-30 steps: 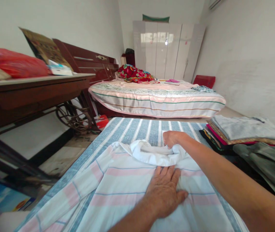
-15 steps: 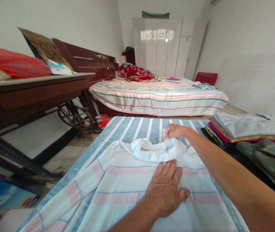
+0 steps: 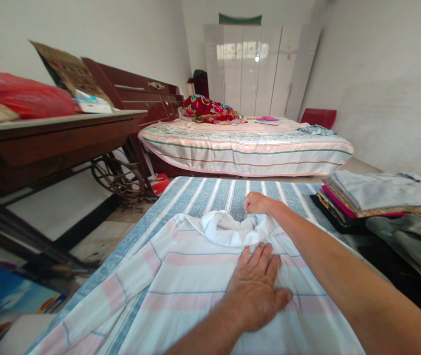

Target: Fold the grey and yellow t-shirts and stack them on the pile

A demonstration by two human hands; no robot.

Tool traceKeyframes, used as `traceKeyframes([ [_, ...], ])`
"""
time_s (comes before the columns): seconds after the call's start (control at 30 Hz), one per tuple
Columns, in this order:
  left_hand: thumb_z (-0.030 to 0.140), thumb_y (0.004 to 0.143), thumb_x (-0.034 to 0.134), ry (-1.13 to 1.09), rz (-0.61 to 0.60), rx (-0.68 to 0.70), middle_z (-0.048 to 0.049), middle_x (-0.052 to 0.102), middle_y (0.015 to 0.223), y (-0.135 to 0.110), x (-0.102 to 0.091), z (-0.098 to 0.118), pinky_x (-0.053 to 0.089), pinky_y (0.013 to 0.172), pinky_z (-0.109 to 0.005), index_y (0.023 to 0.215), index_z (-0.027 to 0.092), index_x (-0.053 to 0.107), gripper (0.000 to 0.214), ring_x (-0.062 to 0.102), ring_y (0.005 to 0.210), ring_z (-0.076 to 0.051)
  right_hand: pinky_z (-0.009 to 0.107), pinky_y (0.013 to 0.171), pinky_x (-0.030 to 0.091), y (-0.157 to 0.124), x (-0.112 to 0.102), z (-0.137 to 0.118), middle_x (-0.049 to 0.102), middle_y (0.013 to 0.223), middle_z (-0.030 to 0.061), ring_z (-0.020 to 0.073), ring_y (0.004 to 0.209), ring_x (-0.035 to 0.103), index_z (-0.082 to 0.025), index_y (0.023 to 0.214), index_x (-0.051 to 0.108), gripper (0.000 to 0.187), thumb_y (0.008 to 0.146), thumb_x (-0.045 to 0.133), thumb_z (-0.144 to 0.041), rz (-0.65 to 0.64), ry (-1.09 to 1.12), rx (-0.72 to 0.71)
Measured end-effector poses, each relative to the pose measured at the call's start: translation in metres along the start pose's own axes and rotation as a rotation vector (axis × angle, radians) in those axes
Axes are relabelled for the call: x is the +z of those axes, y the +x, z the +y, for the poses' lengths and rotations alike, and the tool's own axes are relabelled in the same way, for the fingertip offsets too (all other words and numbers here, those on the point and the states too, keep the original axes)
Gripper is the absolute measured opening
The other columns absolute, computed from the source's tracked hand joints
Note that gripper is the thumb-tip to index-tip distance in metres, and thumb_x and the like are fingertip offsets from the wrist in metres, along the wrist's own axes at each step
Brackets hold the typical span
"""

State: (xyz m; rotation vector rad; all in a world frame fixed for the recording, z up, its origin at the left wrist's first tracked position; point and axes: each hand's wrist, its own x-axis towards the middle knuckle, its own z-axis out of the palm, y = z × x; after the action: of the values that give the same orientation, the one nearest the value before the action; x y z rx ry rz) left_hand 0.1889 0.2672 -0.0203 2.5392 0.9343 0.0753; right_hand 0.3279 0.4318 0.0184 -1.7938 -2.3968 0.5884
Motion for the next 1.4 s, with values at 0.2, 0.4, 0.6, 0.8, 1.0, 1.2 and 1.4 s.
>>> traceKeyframes([
  [0.2,0.06,0.087,0.017,0.008,-0.002,0.006,-0.0105,0.008,0.153,0.0,-0.001,0.0,-0.003,0.111,-0.049,0.144,0.015,0.023,0.073,-0.002,0.14,-0.024,0.018,0.058,0.04,0.012,0.007,-0.038,0.069,0.075,-0.0002,0.0116,0.07,0.06,-0.016,0.083,0.071,0.02,0.076,0.062,-0.033,-0.022,-0.038,-0.052],
  [0.4,0.062,0.087,0.015,0.02,-0.02,0.003,-0.0116,0.008,0.152,-0.001,-0.001,0.0,-0.006,0.11,-0.052,0.144,0.014,0.022,0.075,-0.003,0.14,-0.025,0.031,0.07,0.05,0.02,0.012,-0.047,0.064,0.089,0.0029,0.0144,0.079,0.061,-0.013,0.089,0.063,0.021,0.085,0.058,-0.033,-0.085,-0.153,0.021],
  [0.6,0.061,0.087,0.014,0.001,-0.017,0.002,-0.0101,0.006,0.153,-0.001,-0.004,0.0,-0.007,0.11,-0.053,0.144,0.016,0.022,0.073,-0.004,0.14,-0.024,0.024,0.062,0.046,0.014,0.011,-0.034,0.066,0.081,0.002,0.0134,0.073,0.06,-0.013,0.084,0.066,0.016,0.082,0.06,-0.028,-0.065,-0.16,0.037],
  [0.8,0.063,0.086,0.018,-0.002,-0.027,-0.004,-0.0108,0.006,0.152,-0.001,-0.005,0.001,-0.007,0.11,-0.053,0.144,0.015,0.023,0.076,-0.004,0.14,-0.024,0.021,0.053,0.035,0.015,0.012,-0.031,0.068,0.071,0.0014,0.0136,0.068,0.059,-0.017,0.069,0.069,0.009,0.072,0.062,-0.02,0.042,-0.149,-0.003],
  [1.0,0.061,0.087,0.014,-0.014,-0.022,-0.014,-0.0098,0.006,0.153,0.0,-0.004,0.002,-0.008,0.11,-0.053,0.144,0.016,0.023,0.073,-0.004,0.14,-0.022,0.02,0.057,0.035,-0.027,0.003,-0.05,0.067,0.078,0.0,0.0124,0.071,0.058,-0.02,0.081,0.068,0.027,0.083,0.05,-0.04,0.126,-0.098,-0.093],
  [1.2,0.063,0.085,0.017,-0.021,-0.078,-0.04,-0.011,0.006,0.152,-0.002,-0.004,0.007,-0.009,0.109,-0.053,0.144,0.013,0.02,0.077,-0.003,0.14,-0.024,0.023,0.055,0.031,-0.066,0.02,-0.067,0.064,0.072,0.0013,0.0147,0.068,0.057,-0.02,0.066,0.064,0.015,0.074,0.057,-0.03,0.062,-0.296,-0.243],
  [1.4,0.058,0.086,0.015,-0.036,-0.006,-0.01,-0.0091,0.01,0.153,-0.003,0.002,0.006,-0.005,0.109,-0.055,0.144,0.016,0.023,0.072,-0.003,0.14,-0.024,0.022,0.054,0.034,-0.022,0.0,-0.043,0.064,0.069,0.0013,0.0141,0.067,0.059,-0.019,0.07,0.064,0.021,0.081,0.048,-0.028,0.172,-0.309,-0.041],
])
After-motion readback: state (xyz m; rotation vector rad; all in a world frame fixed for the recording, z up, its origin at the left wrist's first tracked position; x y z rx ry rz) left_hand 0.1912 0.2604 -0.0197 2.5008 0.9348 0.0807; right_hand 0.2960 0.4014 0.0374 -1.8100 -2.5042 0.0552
